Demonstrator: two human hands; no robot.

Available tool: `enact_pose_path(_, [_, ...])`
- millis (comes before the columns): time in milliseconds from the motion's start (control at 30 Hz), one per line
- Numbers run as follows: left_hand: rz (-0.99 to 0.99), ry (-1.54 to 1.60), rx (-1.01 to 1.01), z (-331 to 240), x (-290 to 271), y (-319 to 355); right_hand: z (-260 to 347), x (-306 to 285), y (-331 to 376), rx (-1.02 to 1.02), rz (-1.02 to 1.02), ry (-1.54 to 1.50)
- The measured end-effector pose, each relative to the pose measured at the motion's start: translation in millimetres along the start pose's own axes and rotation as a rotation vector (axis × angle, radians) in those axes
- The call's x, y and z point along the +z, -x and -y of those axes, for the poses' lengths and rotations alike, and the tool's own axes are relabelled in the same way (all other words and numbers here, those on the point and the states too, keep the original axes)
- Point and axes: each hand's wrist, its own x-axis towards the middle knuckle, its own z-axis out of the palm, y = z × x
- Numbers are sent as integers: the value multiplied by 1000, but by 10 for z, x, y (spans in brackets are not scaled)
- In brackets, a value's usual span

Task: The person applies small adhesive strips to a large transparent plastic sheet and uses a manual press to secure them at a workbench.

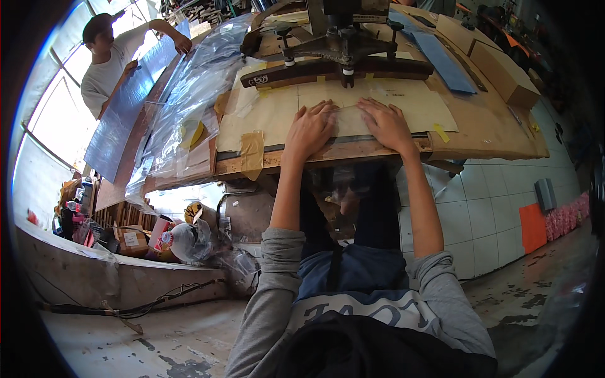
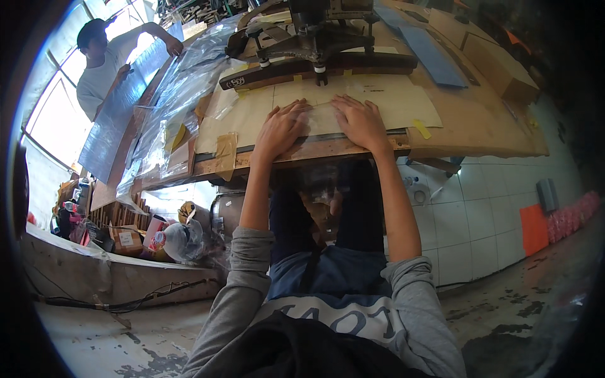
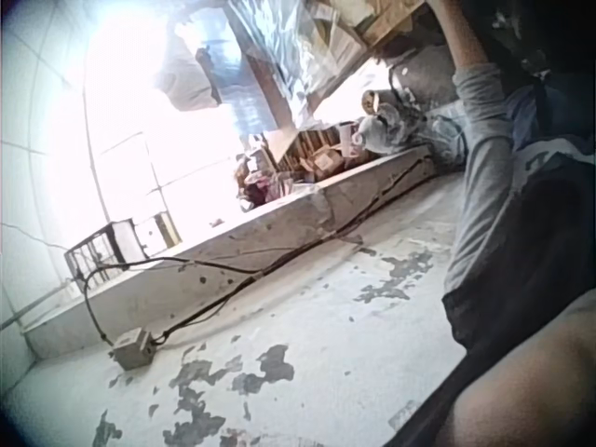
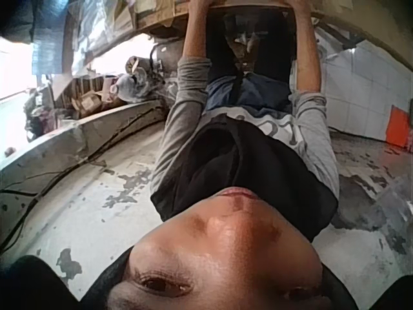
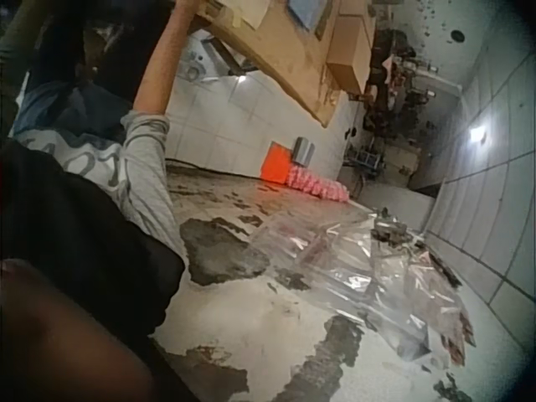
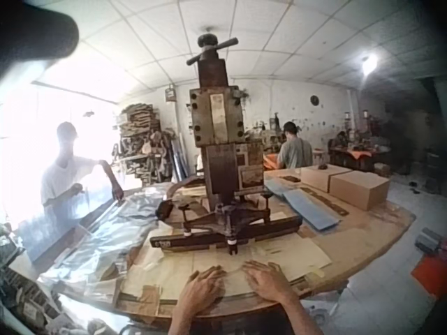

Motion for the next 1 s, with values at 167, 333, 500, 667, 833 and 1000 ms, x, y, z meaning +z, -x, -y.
enact_pose_path(167, [27,-32,0,11,23,-11,-12,-8,11,-8,-10,0])
enact_pose_path(333, [35,-48,-3,-2,20,-3,-9,-11,11,-7,1,7])
enact_pose_path(500, [33,-54,7,-1,23,-6,-16,-10,17,-6,-1,0])
enact_pose_path(667, [33,-48,3,-13,5,-1,-1,-16,17,-3,-5,-7])
enact_pose_path(833, [42,-42,-10,-19,-8,0,-1,-19,18,-5,-17,-14])
enact_pose_path(1000, [53,-37,-4,-12,0,5,-21,-31,15,9,27,-16])
